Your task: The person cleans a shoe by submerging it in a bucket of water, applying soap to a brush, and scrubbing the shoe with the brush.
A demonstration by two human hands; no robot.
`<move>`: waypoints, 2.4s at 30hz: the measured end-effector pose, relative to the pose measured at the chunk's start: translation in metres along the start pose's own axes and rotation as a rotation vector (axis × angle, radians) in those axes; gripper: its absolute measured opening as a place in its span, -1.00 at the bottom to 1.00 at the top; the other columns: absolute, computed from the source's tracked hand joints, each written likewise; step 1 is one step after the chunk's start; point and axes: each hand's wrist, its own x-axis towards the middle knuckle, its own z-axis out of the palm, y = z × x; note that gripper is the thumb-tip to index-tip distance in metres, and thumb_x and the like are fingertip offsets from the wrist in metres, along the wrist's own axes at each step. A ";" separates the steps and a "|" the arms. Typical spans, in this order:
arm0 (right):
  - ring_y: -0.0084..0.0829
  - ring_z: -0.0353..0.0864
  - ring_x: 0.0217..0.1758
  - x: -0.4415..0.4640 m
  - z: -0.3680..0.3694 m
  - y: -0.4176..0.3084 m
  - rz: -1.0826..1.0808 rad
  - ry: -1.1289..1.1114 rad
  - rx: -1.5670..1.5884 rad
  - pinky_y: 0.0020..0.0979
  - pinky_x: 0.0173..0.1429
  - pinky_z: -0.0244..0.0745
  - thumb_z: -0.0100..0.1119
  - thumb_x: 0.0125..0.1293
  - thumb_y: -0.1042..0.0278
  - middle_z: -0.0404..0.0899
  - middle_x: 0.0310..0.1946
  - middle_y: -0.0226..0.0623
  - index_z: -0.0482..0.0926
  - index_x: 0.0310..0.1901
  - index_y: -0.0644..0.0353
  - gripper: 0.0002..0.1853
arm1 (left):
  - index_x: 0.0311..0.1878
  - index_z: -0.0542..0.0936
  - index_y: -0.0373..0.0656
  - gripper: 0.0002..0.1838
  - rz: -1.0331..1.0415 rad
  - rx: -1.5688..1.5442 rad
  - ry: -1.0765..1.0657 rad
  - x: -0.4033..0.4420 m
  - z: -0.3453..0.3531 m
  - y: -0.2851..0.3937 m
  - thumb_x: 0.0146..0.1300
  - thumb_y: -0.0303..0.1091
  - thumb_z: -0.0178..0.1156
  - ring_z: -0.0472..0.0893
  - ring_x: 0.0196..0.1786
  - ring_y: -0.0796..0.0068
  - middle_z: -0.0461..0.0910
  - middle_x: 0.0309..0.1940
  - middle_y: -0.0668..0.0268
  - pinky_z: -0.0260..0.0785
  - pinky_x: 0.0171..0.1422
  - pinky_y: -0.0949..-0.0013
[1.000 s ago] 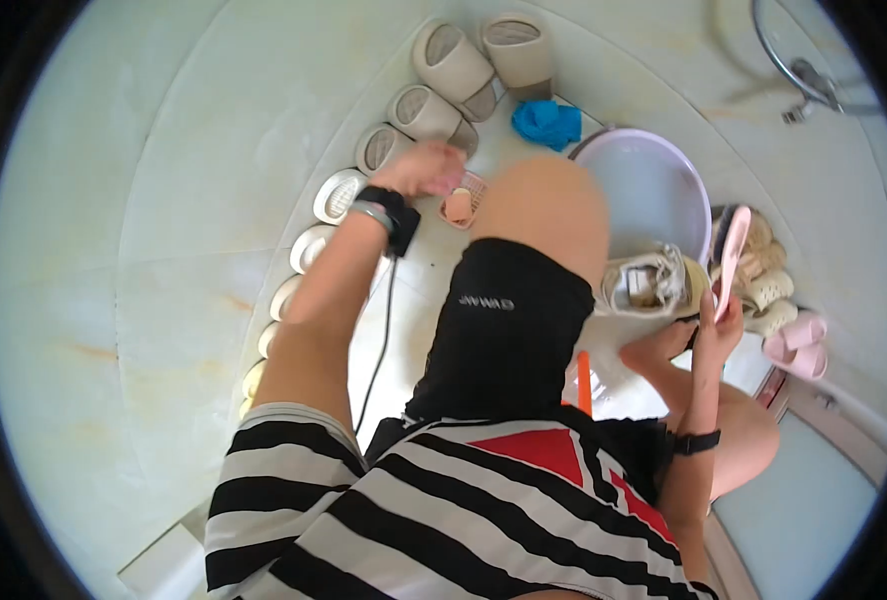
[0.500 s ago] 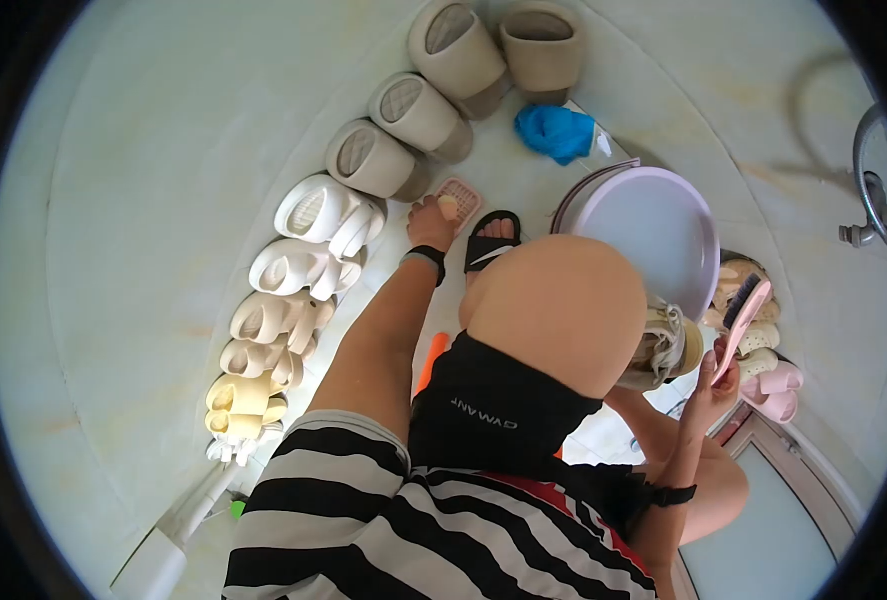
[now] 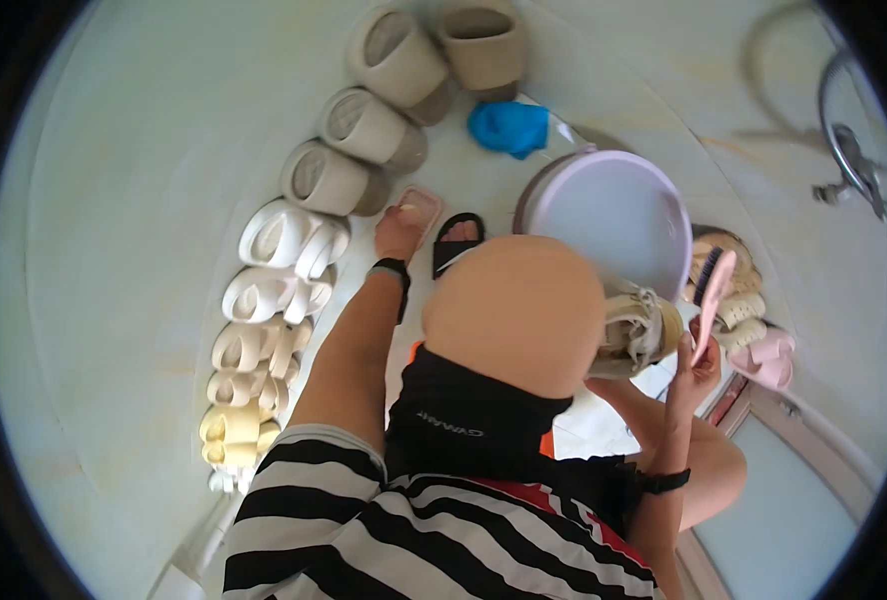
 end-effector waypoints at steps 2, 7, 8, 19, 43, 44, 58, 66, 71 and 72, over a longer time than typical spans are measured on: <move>-0.62 0.48 -0.18 -0.002 0.003 -0.003 -0.057 0.058 0.050 -0.57 -0.06 0.38 0.18 0.26 0.47 0.56 -0.20 -0.34 0.50 -0.05 0.39 -0.74 | -0.14 0.51 -0.23 -0.63 0.095 0.074 0.008 0.011 0.009 -0.007 -0.01 -0.24 0.22 0.58 -0.06 0.01 0.59 -0.17 -0.02 0.41 0.05 0.12; -0.68 0.35 -0.35 -0.005 -0.007 -0.002 0.051 0.144 0.080 -0.63 -0.25 0.31 0.22 0.20 0.48 0.46 -0.38 -0.51 0.52 -0.09 0.33 -0.75 | -0.14 0.51 -0.22 -0.58 0.024 -0.385 -0.088 0.038 0.010 -0.059 -0.12 -0.27 0.29 0.60 -0.19 0.15 0.60 -0.27 0.07 0.46 -0.08 0.23; -0.68 0.35 -0.35 -0.005 -0.009 -0.003 0.108 0.137 0.124 -0.62 -0.25 0.31 0.24 0.19 0.47 0.47 -0.38 -0.49 0.51 -0.10 0.34 -0.75 | -0.14 0.51 -0.22 -0.61 -0.113 -0.614 -0.193 0.028 -0.013 -0.041 -0.09 -0.30 0.27 0.59 -0.20 0.18 0.59 -0.28 0.10 0.45 -0.09 0.24; -0.54 0.49 -0.43 -0.022 -0.025 -0.040 0.075 0.155 0.248 -0.46 -0.29 0.40 0.26 0.16 0.32 0.56 -0.48 -0.27 0.53 -0.16 0.32 -0.72 | -0.24 0.43 -0.22 -0.86 0.235 -1.372 -0.832 -0.100 -0.265 0.246 0.11 -0.48 0.11 0.47 -0.28 0.37 0.49 -0.43 0.25 0.33 -0.16 0.37; 0.00 0.55 -0.03 -0.032 -0.015 -0.069 -0.238 0.108 0.037 -0.28 0.02 0.43 0.16 0.25 0.31 0.53 -0.10 0.13 0.34 0.24 0.17 -0.48 | 0.24 0.27 -0.20 -0.31 -0.153 -1.350 -1.414 -0.237 -0.013 0.337 0.40 0.21 -0.47 0.36 0.20 0.10 0.39 0.14 0.09 0.11 0.35 0.06; 0.02 0.54 -0.04 -0.031 -0.013 -0.069 -0.180 0.078 -0.004 -0.26 0.01 0.43 0.13 0.27 0.31 0.53 -0.11 0.14 0.34 0.24 0.20 -0.50 | 0.24 0.27 -0.20 -0.31 -0.165 -1.368 -1.408 -0.237 -0.010 0.337 0.40 0.21 -0.47 0.36 0.20 0.10 0.39 0.14 0.09 0.11 0.35 0.06; 0.14 0.51 -0.11 -0.044 0.009 -0.076 -0.105 -0.116 0.041 -0.10 -0.08 0.42 -0.01 0.26 0.38 0.52 -0.19 0.18 0.29 0.23 0.22 -0.52 | 0.19 0.32 -0.28 -0.19 -0.289 -1.387 -1.040 -0.198 0.017 0.325 0.33 0.33 -0.46 0.47 0.06 0.10 0.42 0.07 0.01 0.36 0.18 0.10; 0.14 0.45 0.01 -0.035 0.013 -0.064 -0.168 -0.299 0.160 -0.06 0.08 0.33 -0.09 0.18 0.41 0.49 -0.10 0.17 0.38 0.10 0.21 -0.59 | 0.12 0.39 -0.31 -0.49 1.073 -0.523 -0.828 -0.150 0.024 0.297 0.22 -0.12 0.03 0.52 -0.02 0.30 0.52 -0.04 0.13 0.39 0.07 0.25; -0.10 0.51 -0.41 -0.036 0.005 -0.066 -0.145 -0.269 0.326 -0.22 -0.27 0.41 -0.01 0.07 0.43 0.53 -0.44 -0.05 0.51 -0.21 0.28 -0.76 | 0.29 0.20 -0.42 -0.27 0.086 -1.126 -1.385 -0.148 0.007 0.310 0.35 0.11 -0.27 0.50 -0.03 0.26 0.44 0.12 0.04 0.34 0.06 0.20; -0.10 0.51 -0.41 -0.039 -0.002 -0.066 -0.135 -0.257 0.324 -0.22 -0.27 0.41 -0.01 0.07 0.43 0.53 -0.44 -0.05 0.51 -0.21 0.28 -0.76 | 0.29 0.18 -0.43 -0.26 0.016 -1.188 -1.391 -0.163 -0.002 0.313 0.35 0.12 -0.27 0.49 0.01 0.25 0.40 0.16 0.01 0.33 0.09 0.19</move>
